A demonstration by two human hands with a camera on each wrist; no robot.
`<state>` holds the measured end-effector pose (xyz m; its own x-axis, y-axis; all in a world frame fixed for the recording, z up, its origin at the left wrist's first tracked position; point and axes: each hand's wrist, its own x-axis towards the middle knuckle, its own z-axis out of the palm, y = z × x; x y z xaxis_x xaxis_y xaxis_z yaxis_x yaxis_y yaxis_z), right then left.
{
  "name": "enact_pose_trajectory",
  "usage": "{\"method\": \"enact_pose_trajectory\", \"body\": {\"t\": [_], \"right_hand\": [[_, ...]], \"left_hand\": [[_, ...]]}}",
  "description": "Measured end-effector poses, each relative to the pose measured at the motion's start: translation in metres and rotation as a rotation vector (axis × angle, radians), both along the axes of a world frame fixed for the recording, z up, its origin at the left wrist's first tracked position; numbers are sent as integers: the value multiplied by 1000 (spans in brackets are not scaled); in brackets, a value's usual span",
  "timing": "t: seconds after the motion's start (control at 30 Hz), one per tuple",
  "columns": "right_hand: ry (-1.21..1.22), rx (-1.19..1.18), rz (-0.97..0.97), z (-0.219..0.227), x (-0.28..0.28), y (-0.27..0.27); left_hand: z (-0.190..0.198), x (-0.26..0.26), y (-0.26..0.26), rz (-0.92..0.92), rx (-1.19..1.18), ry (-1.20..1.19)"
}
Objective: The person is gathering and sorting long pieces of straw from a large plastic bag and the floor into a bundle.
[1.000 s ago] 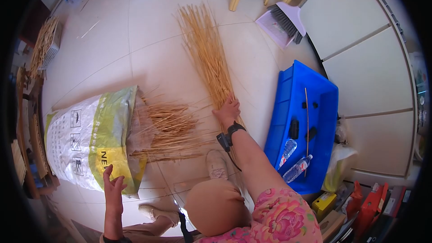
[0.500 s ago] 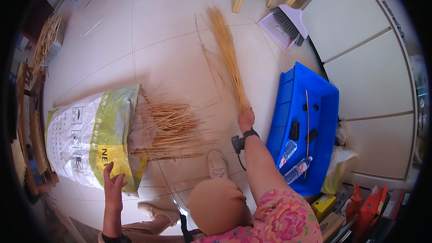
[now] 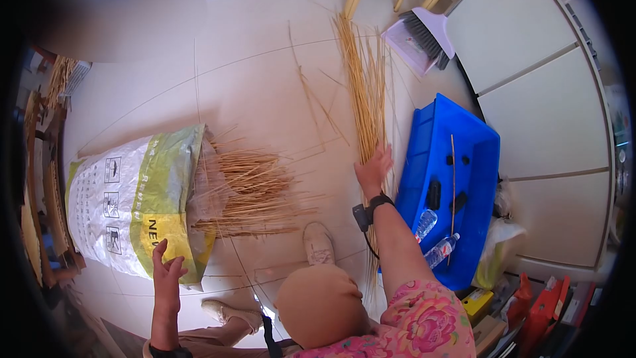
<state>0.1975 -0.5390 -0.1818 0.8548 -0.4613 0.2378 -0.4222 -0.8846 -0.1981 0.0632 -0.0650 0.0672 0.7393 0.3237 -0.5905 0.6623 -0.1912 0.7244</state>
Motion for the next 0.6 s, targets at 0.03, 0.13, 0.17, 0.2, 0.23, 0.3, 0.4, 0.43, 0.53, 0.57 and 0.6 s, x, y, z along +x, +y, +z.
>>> {"method": "enact_pose_trajectory", "body": {"t": [0.03,0.13,0.17,0.2,0.23,0.3,0.4,0.43,0.53,0.57,0.6], "right_hand": [[-42,3,111,-6,14,3],[36,36,374,-12,70,19],[96,52,449,-12,88,29],[165,39,511,-13,103,41],[234,26,572,-14,117,53],[379,-6,624,-16,131,68],[501,17,497,-26,144,76],[472,78,392,-39,142,70],[517,-30,304,-64,136,37],[617,-150,361,-76,138,15],[643,-211,395,-89,135,-9]], "left_hand": [[-1,0,0,7,-3,2],[-4,1,2,24,-5,8],[-5,2,2,25,1,9],[-7,2,3,27,5,7],[-7,3,3,29,7,16],[-7,5,2,35,10,30],[-13,5,6,22,17,24],[-13,6,6,22,15,22],[-10,8,5,19,6,18],[-8,8,5,17,1,13],[-8,9,4,14,-6,9]]}}
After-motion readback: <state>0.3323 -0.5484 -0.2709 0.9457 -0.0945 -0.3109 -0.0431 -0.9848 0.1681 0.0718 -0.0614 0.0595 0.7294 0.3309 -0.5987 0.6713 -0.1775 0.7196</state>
